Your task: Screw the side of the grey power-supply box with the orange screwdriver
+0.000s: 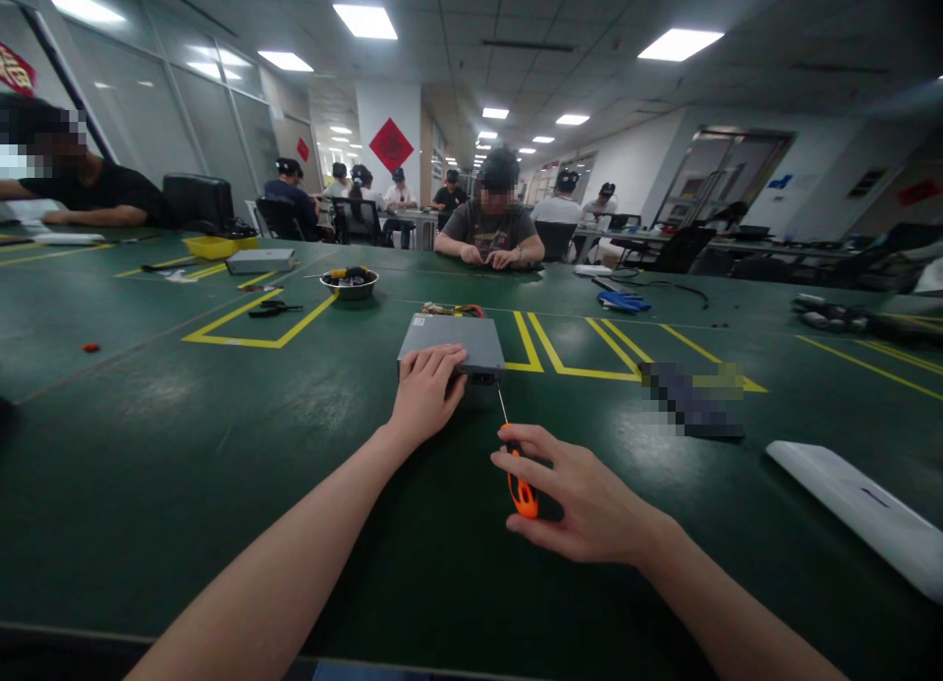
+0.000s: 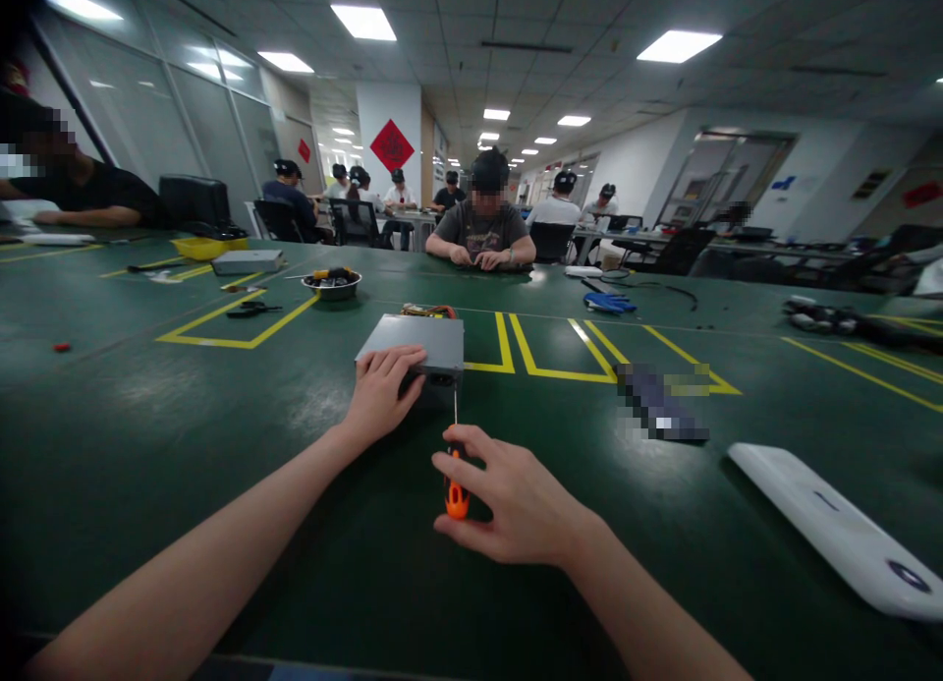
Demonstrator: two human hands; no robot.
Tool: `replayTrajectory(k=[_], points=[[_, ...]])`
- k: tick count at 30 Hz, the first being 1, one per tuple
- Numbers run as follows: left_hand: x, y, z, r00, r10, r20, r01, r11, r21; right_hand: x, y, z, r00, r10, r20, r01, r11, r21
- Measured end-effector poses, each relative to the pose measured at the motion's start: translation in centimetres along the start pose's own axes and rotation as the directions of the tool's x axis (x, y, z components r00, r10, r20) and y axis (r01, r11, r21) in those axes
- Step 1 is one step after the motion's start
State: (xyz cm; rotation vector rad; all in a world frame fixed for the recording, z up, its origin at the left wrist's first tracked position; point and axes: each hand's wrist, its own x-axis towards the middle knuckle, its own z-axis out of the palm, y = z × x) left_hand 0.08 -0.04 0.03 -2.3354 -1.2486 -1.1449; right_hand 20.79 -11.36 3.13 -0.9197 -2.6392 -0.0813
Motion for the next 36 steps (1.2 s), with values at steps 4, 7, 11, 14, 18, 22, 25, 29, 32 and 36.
replayTrajectory(k=[4, 7, 11, 14, 18, 22, 25, 29, 32, 36], points=[[0.0, 0.0, 0.0, 1.0, 0.002, 0.001, -0.002, 1.0, -0.003, 0.1, 0.1, 0.5, 1.0, -0.015, -0.023, 0.014, 0.999, -0.031], [0.0, -0.1, 0.0, 1.0, 0.006, -0.001, -0.006, 1.0, -0.004, 0.2, 0.2, 0.8, 1.0, 0.013, -0.016, -0.013, 1.0, -0.019], [0.0, 0.0, 0.0, 1.0, 0.006, 0.0, -0.006, 1.0, -0.003, 0.2, -0.2, 0.1, 0.994, 0.093, 0.06, -0.096, 0.994, 0.048], [0.0, 0.0, 0.0, 1.0, 0.002, 0.0, -0.002, 1.0, -0.003, 0.3, -0.6, -0.7, 0.984, 0.107, 0.144, -0.119, 0.99, 0.079], [0.0, 0.0, 0.0, 1.0, -0.003, 0.004, 0.003, 1.0, -0.001, 0.4, -0.6, -0.7, 0.986, 0.078, 0.149, -0.088, 0.994, 0.062], [0.0, 0.0, 0.0, 1.0, -0.004, 0.004, 0.004, 1.0, -0.008, 0.3, -0.1, 0.4, 0.997, 0.044, 0.062, -0.045, 0.999, 0.019], [0.0, 0.0, 0.0, 1.0, 0.001, 0.001, -0.001, 1.0, -0.009, 0.0, 0.0, 0.6, 0.997, 0.081, -0.002, -0.081, 0.995, 0.059], [0.0, 0.1, 0.0, 1.0, 0.0, -0.003, 0.0, 1.0, -0.01, 0.0, -0.3, 0.0, 0.997, 0.074, 0.02, -0.076, 0.991, 0.109], [0.0, 0.1, -0.1, 1.0, -0.004, 0.003, 0.005, 1.0, -0.014, 0.1, -0.6, -0.2, 0.997, 0.008, 0.071, -0.012, 0.998, 0.057], [0.0, 0.1, -0.1, 1.0, -0.009, 0.013, 0.009, 1.0, -0.002, 0.2, -0.4, 0.4, 0.999, -0.052, -0.003, 0.052, 0.998, -0.029]])
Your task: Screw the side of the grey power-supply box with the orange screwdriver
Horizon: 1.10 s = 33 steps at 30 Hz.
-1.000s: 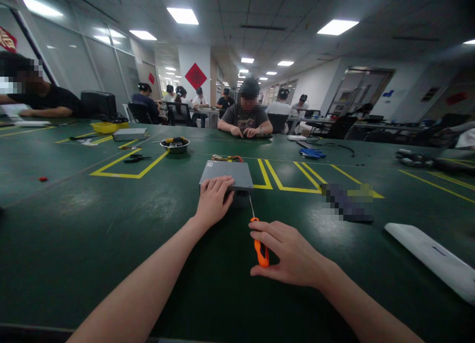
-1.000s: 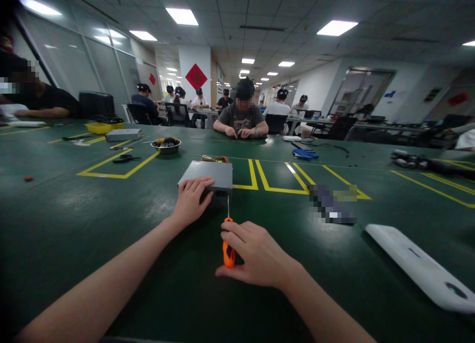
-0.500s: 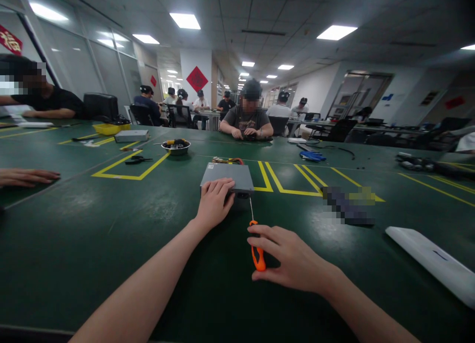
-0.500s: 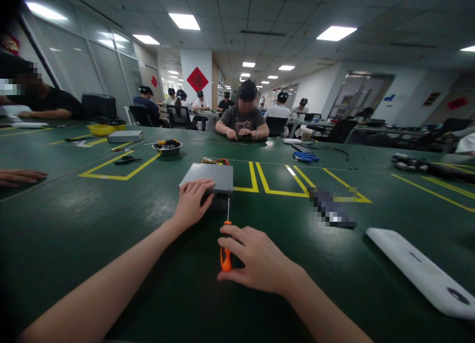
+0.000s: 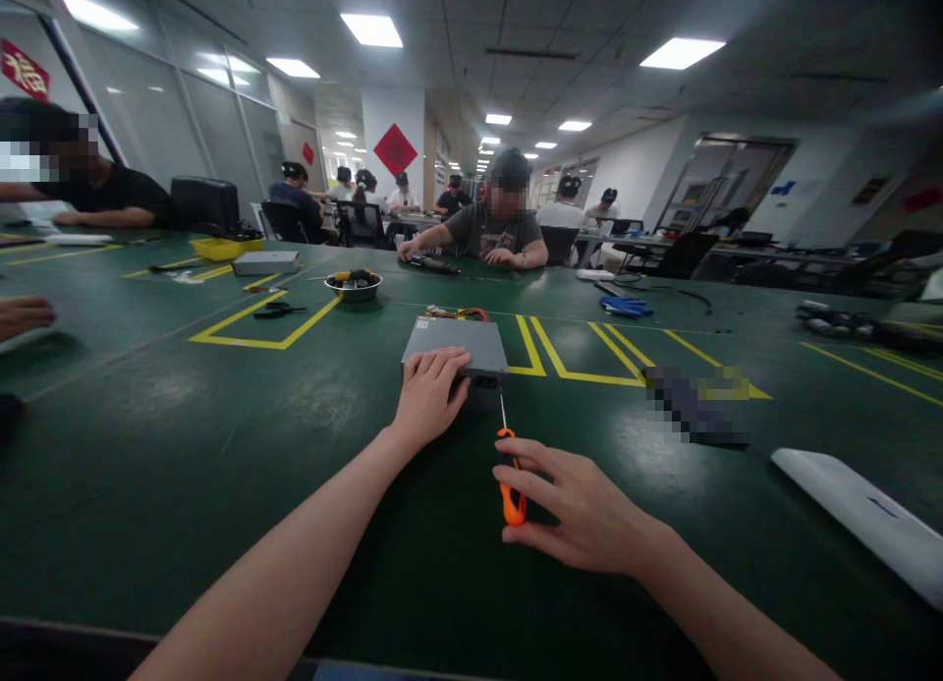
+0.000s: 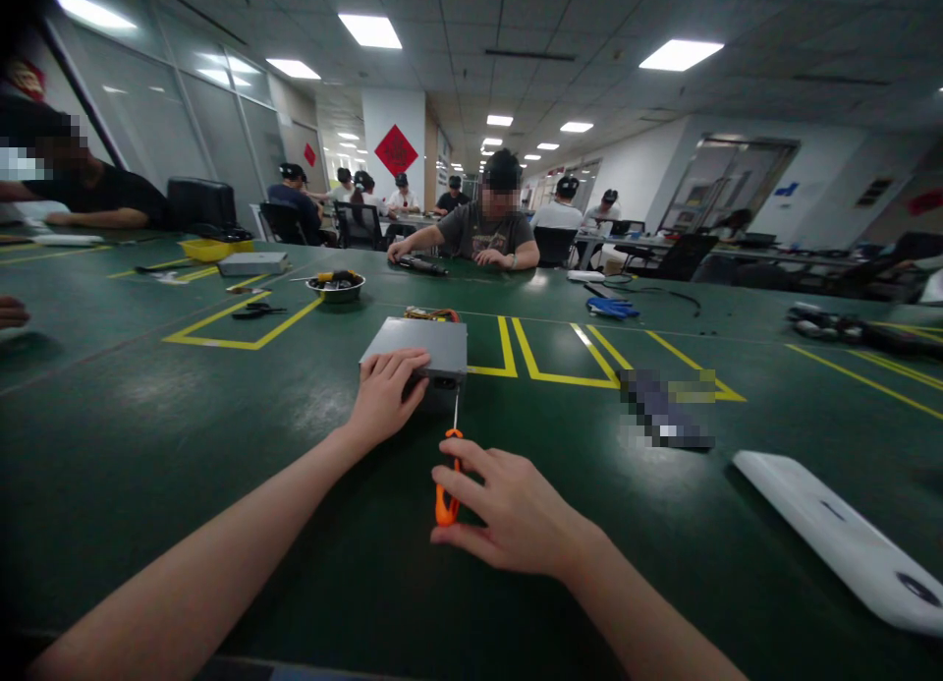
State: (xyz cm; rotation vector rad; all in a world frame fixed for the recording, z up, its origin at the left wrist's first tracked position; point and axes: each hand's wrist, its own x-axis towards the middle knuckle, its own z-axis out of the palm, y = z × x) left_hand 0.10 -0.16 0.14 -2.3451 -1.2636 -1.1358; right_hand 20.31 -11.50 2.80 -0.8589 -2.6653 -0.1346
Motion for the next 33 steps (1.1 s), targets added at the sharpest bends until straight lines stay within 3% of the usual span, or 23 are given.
replayTrajectory(k=[6, 13, 22, 29, 33], points=[[0.0, -0.1, 0.0, 1.0, 0.003, -0.005, -0.003, 1.0, -0.01, -0.4, 0.5, 0.3, 0.982, 0.024, -0.186, -0.023, 1.0, 0.008], [0.0, 0.0, 0.0, 1.0, 0.0, 0.005, 0.0, 1.0, 0.001, -0.1, 0.0, -0.2, 0.999, 0.034, -0.023, -0.034, 0.999, -0.011], [0.0, 0.0, 0.1, 1.0, -0.003, 0.004, 0.003, 1.0, -0.005, 0.0, -0.2, -0.6, 0.992, 0.109, 0.063, -0.119, 0.973, 0.198], [-0.1, -0.1, 0.1, 1.0, -0.001, 0.006, 0.001, 1.0, 0.003, -0.2, 0.0, 0.2, 0.996, 0.087, 0.024, -0.09, 0.986, 0.138], [0.0, -0.1, 0.0, 1.0, -0.004, 0.008, 0.004, 1.0, 0.003, 0.0, -0.2, 0.0, 0.993, 0.099, 0.07, -0.107, 0.987, 0.119]])
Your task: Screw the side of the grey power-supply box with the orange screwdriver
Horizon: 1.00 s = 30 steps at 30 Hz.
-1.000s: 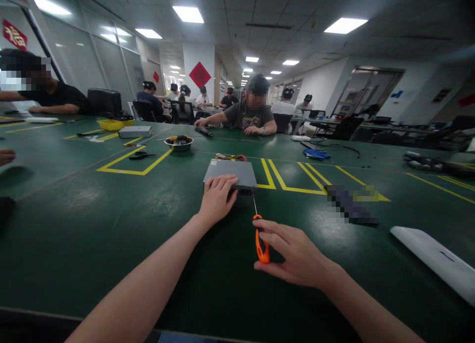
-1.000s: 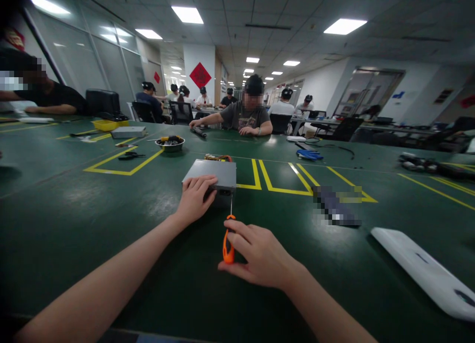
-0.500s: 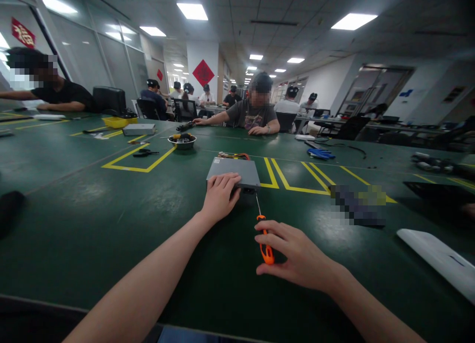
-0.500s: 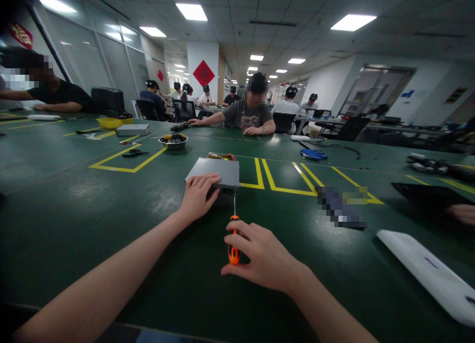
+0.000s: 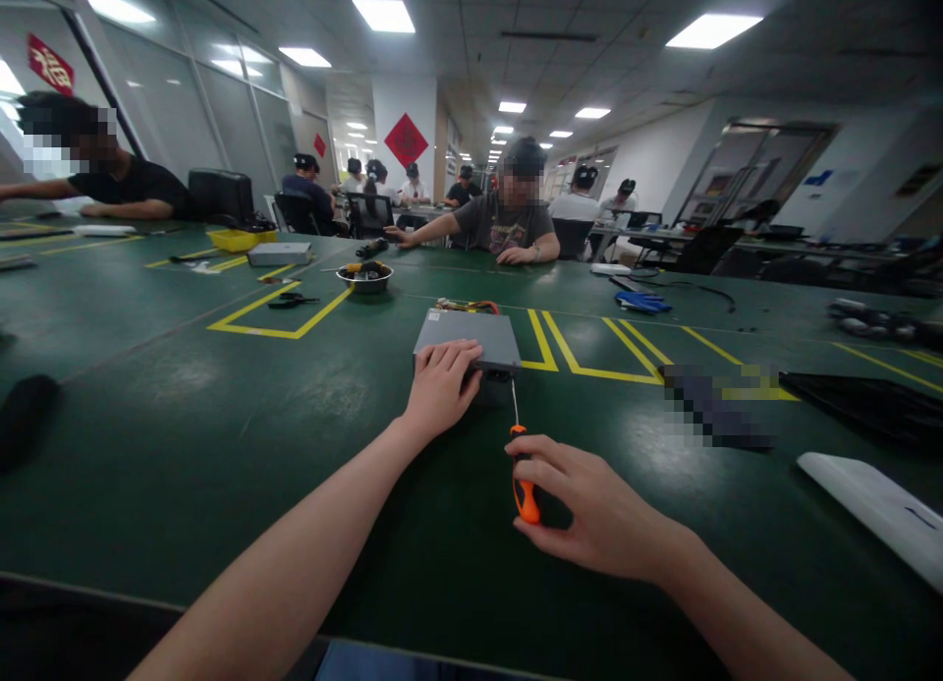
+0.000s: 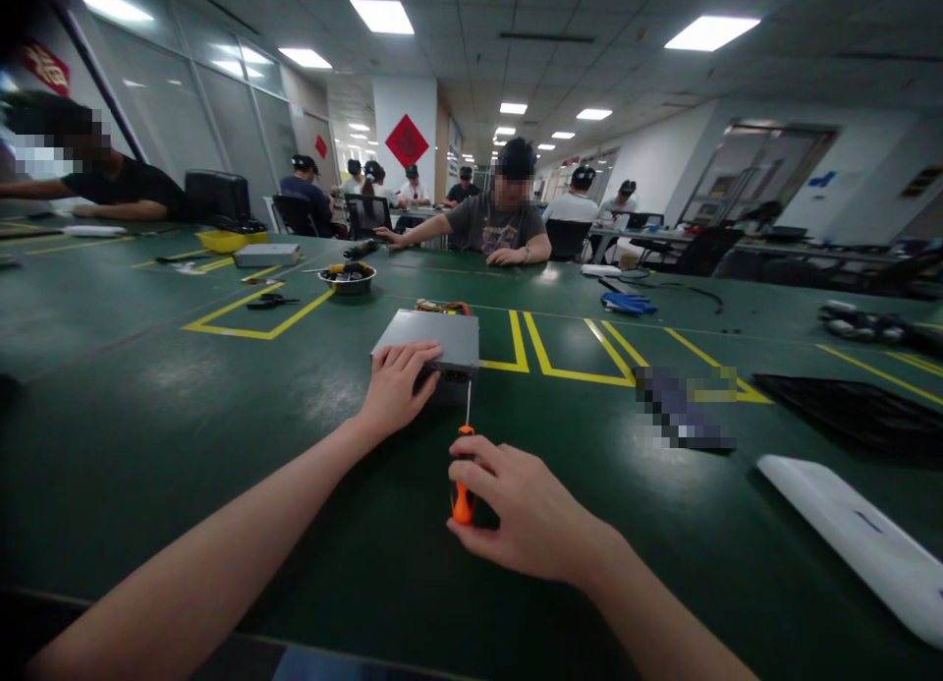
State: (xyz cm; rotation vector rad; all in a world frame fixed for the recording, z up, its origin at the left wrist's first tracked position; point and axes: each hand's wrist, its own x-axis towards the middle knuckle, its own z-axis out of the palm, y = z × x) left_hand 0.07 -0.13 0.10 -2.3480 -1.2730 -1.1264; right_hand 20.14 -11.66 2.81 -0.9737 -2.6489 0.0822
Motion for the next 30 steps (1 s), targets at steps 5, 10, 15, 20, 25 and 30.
replayTrajectory(k=[5, 10, 15, 20, 25, 30], points=[[0.05, 0.05, -0.05, 1.0, 0.006, 0.008, -0.006, 1.0, -0.002, 0.15, -0.16, -0.23, 0.996, -0.069, -0.05, 0.065, 0.996, -0.067], [0.03, 0.02, -0.02, 1.0, -0.001, 0.002, 0.001, 1.0, -0.004, -0.15, 0.32, 0.09, 0.975, -0.094, -0.2, 0.081, 0.994, -0.074], [0.01, 0.0, -0.09, 1.0, 0.006, 0.002, -0.006, 1.0, -0.006, -0.46, 0.34, -0.47, 0.987, -0.081, -0.142, 0.077, 0.996, -0.036], [-0.02, 0.03, -0.16, 1.0, 0.004, 0.003, -0.004, 1.0, -0.007, -0.53, 0.27, -0.81, 0.992, -0.069, -0.11, 0.069, 0.998, -0.004], [-0.05, -0.06, -0.01, 1.0, 0.007, -0.008, -0.007, 1.0, -0.006, -0.29, 0.37, -0.22, 0.987, -0.043, -0.153, 0.048, 0.998, 0.027], [-0.04, -0.1, 0.04, 1.0, 0.009, -0.007, -0.009, 1.0, -0.003, -0.16, 0.13, -0.4, 0.996, -0.008, -0.085, 0.014, 0.997, 0.071]])
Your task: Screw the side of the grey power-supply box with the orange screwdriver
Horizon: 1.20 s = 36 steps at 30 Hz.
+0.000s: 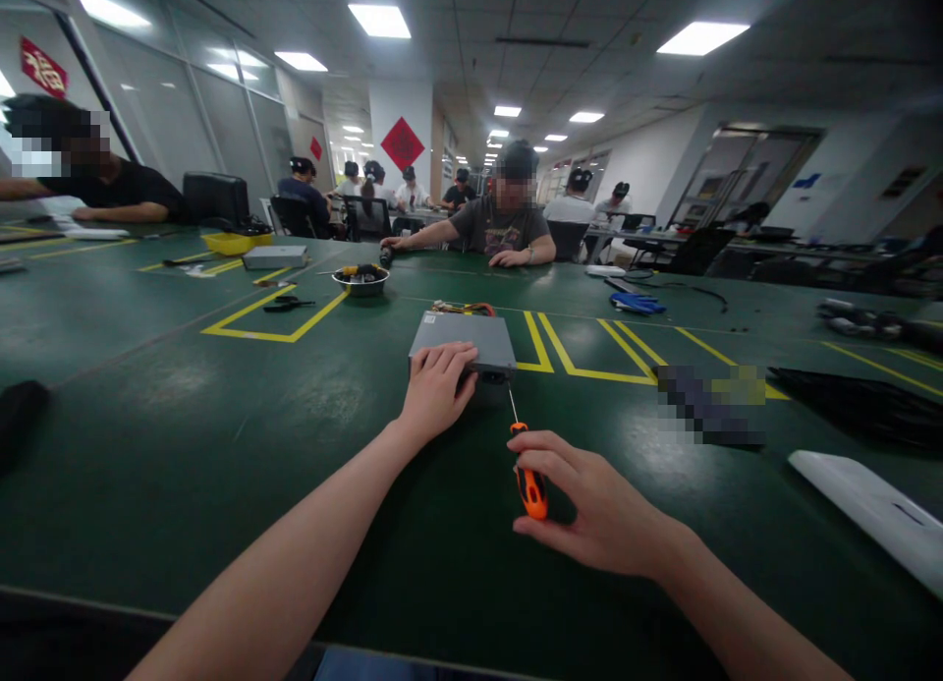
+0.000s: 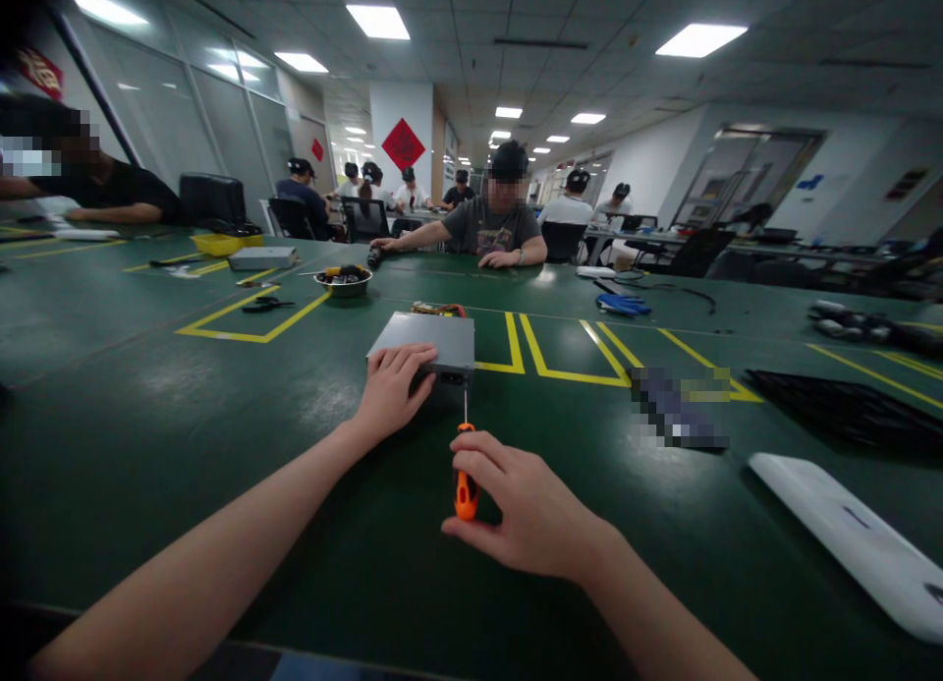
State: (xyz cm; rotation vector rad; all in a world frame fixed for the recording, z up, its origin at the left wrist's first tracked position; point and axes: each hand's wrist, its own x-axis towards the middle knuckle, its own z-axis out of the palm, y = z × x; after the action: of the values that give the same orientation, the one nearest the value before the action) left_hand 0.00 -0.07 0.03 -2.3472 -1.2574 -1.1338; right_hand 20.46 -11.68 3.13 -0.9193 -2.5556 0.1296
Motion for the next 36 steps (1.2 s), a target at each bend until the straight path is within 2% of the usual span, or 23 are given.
replayTrajectory(k=[3, 6, 9, 14, 18, 22, 26, 32, 36], points=[[0.03, 0.02, -0.04, 1.0, 0.0, 0.003, 0.0, 1.0, 0.005, -0.04, -0.17, -0.21, 0.999, -0.01, 0.048, 0.012, 0.999, -0.045], [0.06, 0.03, -0.03, 1.0, -0.002, 0.004, 0.002, 1.0, 0.003, -0.05, -0.08, -0.09, 0.999, -0.032, 0.032, 0.034, 0.997, -0.075], [0.07, 0.03, 0.04, 1.0, -0.004, 0.008, 0.004, 1.0, -0.001, -0.01, 0.15, 0.19, 0.999, -0.041, 0.007, 0.041, 0.996, -0.073], [0.01, 0.01, 0.05, 1.0, -0.003, 0.01, 0.003, 1.0, 0.002, 0.03, 0.04, 0.03, 0.999, 0.034, 0.039, -0.033, 0.999, -0.012], [-0.03, -0.02, 0.02, 1.0, 0.0, 0.005, 0.0, 1.0, 0.007, 0.09, -0.2, -0.25, 0.997, -0.003, 0.076, 0.006, 0.999, -0.042], [0.02, -0.02, 0.07, 1.0, -0.004, 0.0, 0.004, 1.0, 0.003, 0.01, 0.2, 0.11, 0.998, -0.047, 0.033, 0.05, 0.996, -0.078], [0.07, 0.04, 0.06, 1.0, -0.006, 0.009, 0.006, 1.0, 0.003, -0.1, 0.59, 0.41, 1.0, -0.009, -0.024, 0.008, 0.999, -0.043], [0.03, 0.04, 0.05, 1.0, -0.006, 0.007, 0.006, 1.0, -0.004, 0.04, 0.17, -0.21, 0.999, 0.001, 0.043, 0.001, 0.999, -0.041], [0.05, 0.04, -0.01, 1.0, -0.007, 0.014, 0.007, 1.0, -0.001, 0.04, 0.28, -0.08, 0.999, -0.04, 0.013, 0.041, 0.995, -0.086]])
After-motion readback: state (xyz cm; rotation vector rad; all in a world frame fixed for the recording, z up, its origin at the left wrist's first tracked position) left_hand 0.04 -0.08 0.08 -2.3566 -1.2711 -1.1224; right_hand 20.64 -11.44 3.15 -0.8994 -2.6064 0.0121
